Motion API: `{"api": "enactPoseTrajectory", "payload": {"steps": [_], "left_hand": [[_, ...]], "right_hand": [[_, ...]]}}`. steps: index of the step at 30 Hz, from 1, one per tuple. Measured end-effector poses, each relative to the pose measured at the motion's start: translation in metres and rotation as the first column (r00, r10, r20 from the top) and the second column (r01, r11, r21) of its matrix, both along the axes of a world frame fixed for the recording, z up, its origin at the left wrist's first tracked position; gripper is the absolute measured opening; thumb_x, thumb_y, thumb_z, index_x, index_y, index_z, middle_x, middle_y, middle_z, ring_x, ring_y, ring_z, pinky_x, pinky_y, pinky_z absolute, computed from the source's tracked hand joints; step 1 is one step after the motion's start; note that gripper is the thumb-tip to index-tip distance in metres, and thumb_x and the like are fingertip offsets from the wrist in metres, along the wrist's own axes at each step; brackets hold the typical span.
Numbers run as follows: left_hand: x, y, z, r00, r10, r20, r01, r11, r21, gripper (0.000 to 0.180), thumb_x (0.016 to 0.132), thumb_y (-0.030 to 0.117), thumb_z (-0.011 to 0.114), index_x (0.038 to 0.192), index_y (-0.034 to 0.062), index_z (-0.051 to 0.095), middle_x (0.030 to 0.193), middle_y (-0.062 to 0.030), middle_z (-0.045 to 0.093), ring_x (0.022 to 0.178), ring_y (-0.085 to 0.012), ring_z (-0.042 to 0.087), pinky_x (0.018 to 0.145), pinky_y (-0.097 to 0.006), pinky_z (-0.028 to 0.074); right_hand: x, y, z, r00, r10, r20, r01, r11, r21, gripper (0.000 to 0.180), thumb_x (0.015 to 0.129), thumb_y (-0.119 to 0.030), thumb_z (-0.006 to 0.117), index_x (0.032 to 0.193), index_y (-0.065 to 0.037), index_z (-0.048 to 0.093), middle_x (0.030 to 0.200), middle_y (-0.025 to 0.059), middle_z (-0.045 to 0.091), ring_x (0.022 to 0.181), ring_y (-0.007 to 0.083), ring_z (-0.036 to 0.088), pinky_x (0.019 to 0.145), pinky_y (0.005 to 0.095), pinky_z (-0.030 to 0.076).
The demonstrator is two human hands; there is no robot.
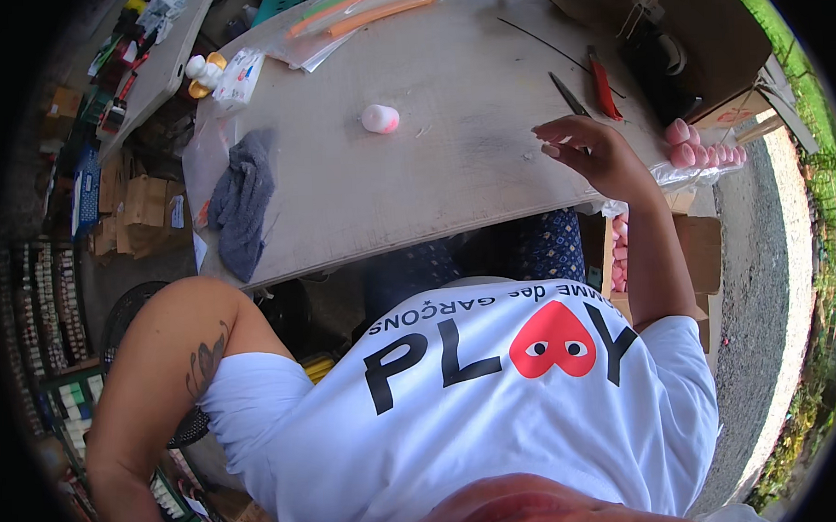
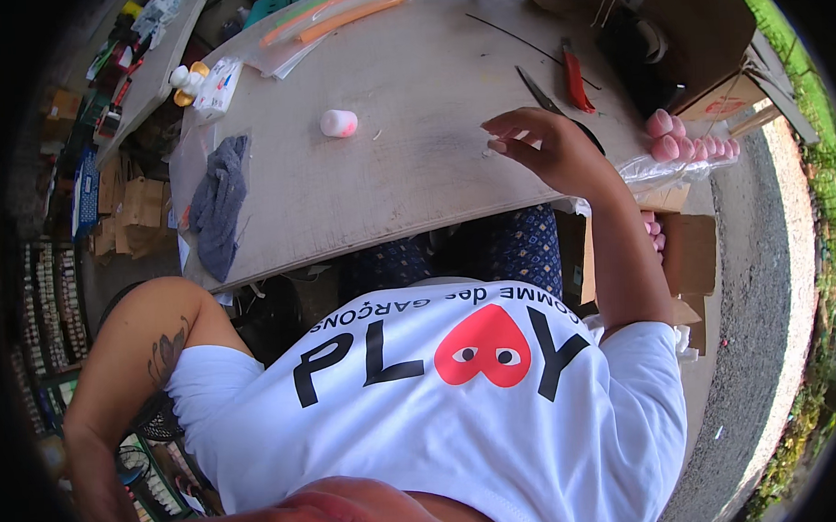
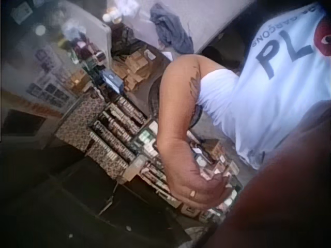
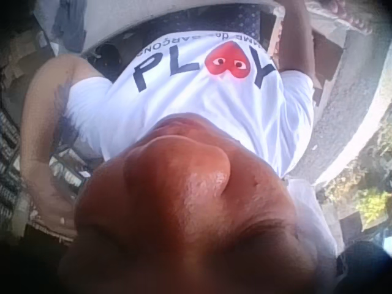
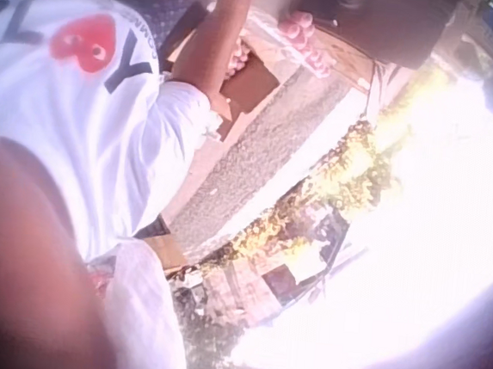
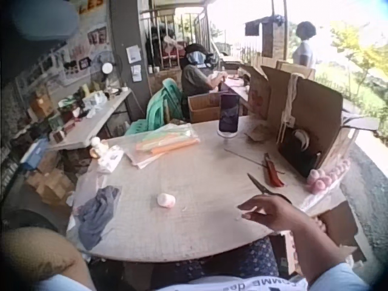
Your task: The person inserts a wick into small pink cylindrical objects, ties a knot, and trims the excess wick with scissors. They repeat this process for several items, placing finished pieces on the table.
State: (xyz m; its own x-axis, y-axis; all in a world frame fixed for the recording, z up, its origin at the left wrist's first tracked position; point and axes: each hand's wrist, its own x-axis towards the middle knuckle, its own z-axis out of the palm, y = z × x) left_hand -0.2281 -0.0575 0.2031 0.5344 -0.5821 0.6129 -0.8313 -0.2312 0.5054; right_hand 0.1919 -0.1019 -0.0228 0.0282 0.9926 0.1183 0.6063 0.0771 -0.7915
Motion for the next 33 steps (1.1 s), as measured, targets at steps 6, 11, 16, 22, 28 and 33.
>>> {"api": "enactPoseTrajectory", "payload": {"steps": [6, 11, 16, 22, 28, 33], "left_hand": [[0.018, 0.012, -0.022, 0.991, -0.099, -0.094, 0.116, 0.974, 0.195, 0.018, 0.085, 0.022, 0.063, 0.083, 0.004, 0.062, 0.091, -0.0084, 0.064, 0.084, -0.0224, 0.059, 0.079, -0.043, 0.049], [0.011, 0.019, -0.049, 0.981, -0.143, -0.131, 0.175, 0.943, 0.282, 0.021, 0.089, 0.024, 0.06, 0.092, 0.0035, 0.062, 0.094, -0.0097, 0.064, 0.085, -0.0216, 0.061, 0.081, -0.039, 0.049], [0.019, 0.027, -0.057, 0.957, -0.125, -0.262, 0.203, 0.935, 0.293, 0.025, 0.093, 0.027, 0.057, 0.1, 0.003, 0.061, 0.098, -0.0109, 0.065, 0.085, -0.0208, 0.063, 0.082, -0.036, 0.05], [0.079, 0.056, -0.143, 0.502, 0.78, -0.373, -0.837, 0.547, 0.019, 0.05, 0.072, 0.028, 0.079, 0.109, 0.0012, 0.059, 0.102, -0.013, 0.061, 0.092, -0.0268, 0.061, 0.08, -0.034, 0.049], [0.056, 0.088, -0.246, -0.199, 0.97, -0.141, -0.931, -0.143, 0.335, 0.044, 0.078, 0.013, 0.073, 0.117, 0.0028, 0.056, 0.122, -0.0148, 0.051, 0.113, -0.0308, 0.051, 0.096, -0.037, 0.041], [0.037, 0.097, -0.259, -0.363, 0.921, -0.139, -0.872, -0.284, 0.399, 0.043, 0.078, 0.01, 0.071, 0.118, 0.0033, 0.056, 0.126, -0.0151, 0.048, 0.116, -0.0314, 0.049, 0.099, -0.037, 0.039]], "right_hand": [[-0.001, 0.019, -0.018, 0.975, -0.223, -0.003, 0.223, 0.974, -0.041, 0.03, 0.088, -0.026, 0.067, 0.11, -0.006, 0.065, 0.098, 0.009, 0.066, 0.09, 0.0174, 0.063, 0.079, 0.0291, 0.05], [0.004, 0.024, -0.001, 0.921, -0.366, 0.135, 0.315, 0.902, 0.296, 0.038, 0.084, -0.028, 0.071, 0.112, -0.005, 0.063, 0.106, 0.011, 0.063, 0.099, 0.0217, 0.061, 0.084, 0.0298, 0.049], [0.159, 0.086, 0.049, 0.667, -0.744, -0.048, 0.712, 0.617, 0.335, 0.06, 0.083, -0.041, 0.07, 0.124, 0.0, 0.054, 0.122, 0.0173, 0.058, 0.114, 0.0242, 0.055, 0.096, 0.0326, 0.043], [0.202, 0.144, 0.037, 0.491, -0.869, -0.066, 0.711, 0.356, 0.607, 0.045, 0.084, -0.043, 0.065, 0.092, 0.002, 0.065, 0.077, 0.0145, 0.066, 0.062, 0.0257, 0.062, 0.063, 0.04, 0.053], [0.059, 0.031, -0.003, 0.746, -0.591, 0.307, 0.352, 0.741, 0.571, 0.056, 0.078, -0.029, 0.074, 0.125, -0.007, 0.054, 0.13, 0.0166, 0.049, 0.125, 0.0342, 0.043, 0.104, 0.0376, 0.037], [0.166, -0.048, 0.015, 0.177, -0.982, -0.061, 0.653, 0.071, 0.754, 0.04, 0.085, -0.02, 0.066, 0.119, -0.001, 0.058, 0.117, 0.0186, 0.058, 0.11, 0.035, 0.054, 0.095, 0.0387, 0.043]]}}
